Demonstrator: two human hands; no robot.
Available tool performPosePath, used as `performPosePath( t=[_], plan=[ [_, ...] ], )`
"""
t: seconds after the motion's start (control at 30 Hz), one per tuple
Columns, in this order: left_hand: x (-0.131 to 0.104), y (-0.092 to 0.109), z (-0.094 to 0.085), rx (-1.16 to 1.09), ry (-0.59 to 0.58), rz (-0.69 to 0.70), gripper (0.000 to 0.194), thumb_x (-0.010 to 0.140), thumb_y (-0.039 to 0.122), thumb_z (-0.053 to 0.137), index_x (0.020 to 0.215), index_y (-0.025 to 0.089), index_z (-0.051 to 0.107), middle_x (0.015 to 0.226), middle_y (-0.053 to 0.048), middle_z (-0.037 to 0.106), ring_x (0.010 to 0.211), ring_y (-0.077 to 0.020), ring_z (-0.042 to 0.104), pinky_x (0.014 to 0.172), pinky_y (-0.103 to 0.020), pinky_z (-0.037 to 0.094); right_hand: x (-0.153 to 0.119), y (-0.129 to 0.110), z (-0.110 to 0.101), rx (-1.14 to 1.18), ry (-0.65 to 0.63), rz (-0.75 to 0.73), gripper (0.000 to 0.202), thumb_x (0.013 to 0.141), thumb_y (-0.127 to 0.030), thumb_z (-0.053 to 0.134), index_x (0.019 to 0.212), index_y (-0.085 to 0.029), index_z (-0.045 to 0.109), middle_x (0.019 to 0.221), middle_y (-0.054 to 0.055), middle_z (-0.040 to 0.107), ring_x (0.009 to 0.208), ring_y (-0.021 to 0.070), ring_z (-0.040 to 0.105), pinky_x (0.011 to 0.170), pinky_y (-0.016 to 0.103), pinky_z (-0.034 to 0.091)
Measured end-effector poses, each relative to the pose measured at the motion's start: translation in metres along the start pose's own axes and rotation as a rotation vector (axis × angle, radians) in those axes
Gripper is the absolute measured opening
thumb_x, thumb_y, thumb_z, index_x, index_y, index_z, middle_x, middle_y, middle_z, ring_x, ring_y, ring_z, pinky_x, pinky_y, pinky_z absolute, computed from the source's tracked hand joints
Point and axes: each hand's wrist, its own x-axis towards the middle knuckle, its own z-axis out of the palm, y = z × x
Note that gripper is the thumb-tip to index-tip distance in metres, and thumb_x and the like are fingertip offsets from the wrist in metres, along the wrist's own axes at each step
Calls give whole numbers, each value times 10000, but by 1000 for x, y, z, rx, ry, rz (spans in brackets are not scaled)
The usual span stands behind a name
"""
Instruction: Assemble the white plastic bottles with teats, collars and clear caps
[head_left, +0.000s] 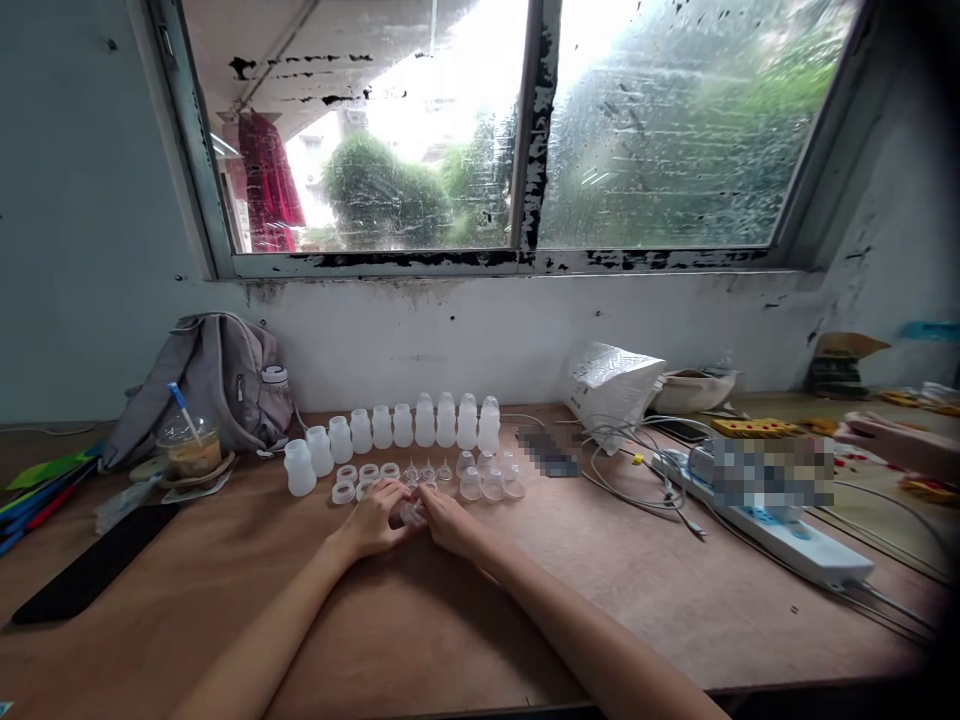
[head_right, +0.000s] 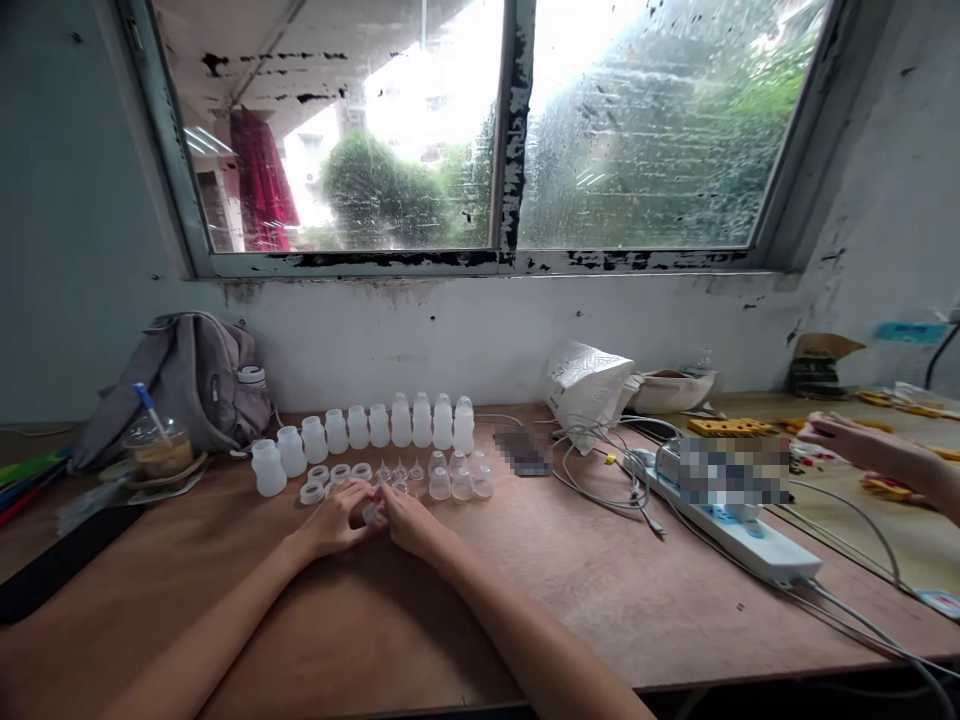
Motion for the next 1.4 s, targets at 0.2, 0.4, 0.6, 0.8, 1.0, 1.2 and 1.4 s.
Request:
performPosePath(
  t=[0.2,0.4,0.6,0.8,1.0,1.2,1.4],
  plan=[
    [-3,-10,-8,86,21,-12,244,713,370,561,913,231,578,1018,-47,573,1005,-224,477,905,-385,346,1,0,-12,-179,49,32,254,775,-99,447,1019,-167,441,973,81,535,888,187,488,754,284,369],
    [-7,-25,-5,168,22,-65,294,702,407,570,940,235,571,1119,-59,523,1079,-245,423,941,-427,291,2,18,-25,-427,109,294,200,788,-115,438,961,-183,510,971,81,571,938,214,453,797,316,303],
    [-10,-39,4,235,41,-120,292,713,431,548,923,228,565,1139,-72,505,1095,-260,413,934,-452,273,1,34,-23,-447,109,359,269,763,-125,447,1024,-175,491,949,84,596,956,218,455,872,341,244],
    [-10,-43,4,301,55,-186,361,735,424,521,1025,210,512,1122,-83,510,1070,-247,426,931,-437,267,3,36,-19,-544,115,357,177,752,-161,473,921,-184,523,913,99,607,1000,246,425,950,429,134],
    [-11,-48,10,306,90,-257,381,741,412,521,1061,208,490,1115,-87,519,1051,-257,433,905,-435,284,3,37,-16,-563,117,362,250,756,-196,483,1004,-168,502,898,125,616,1002,256,432,961,444,116],
    [-11,-47,11,311,59,-297,371,759,412,493,1068,207,488,1117,-78,519,1045,-250,432,896,-417,282,4,39,-13,-569,99,394,310,764,-210,470,1068,-149,481,898,119,621,997,255,448,970,442,94],
    [-10,-46,11,322,23,-337,387,767,413,478,1086,194,477,1129,-74,507,1060,-239,415,909,-395,261,5,40,-12,-568,102,401,320,776,-234,468,1085,-153,479,873,97,628,994,244,452,978,439,80]
  ],
)
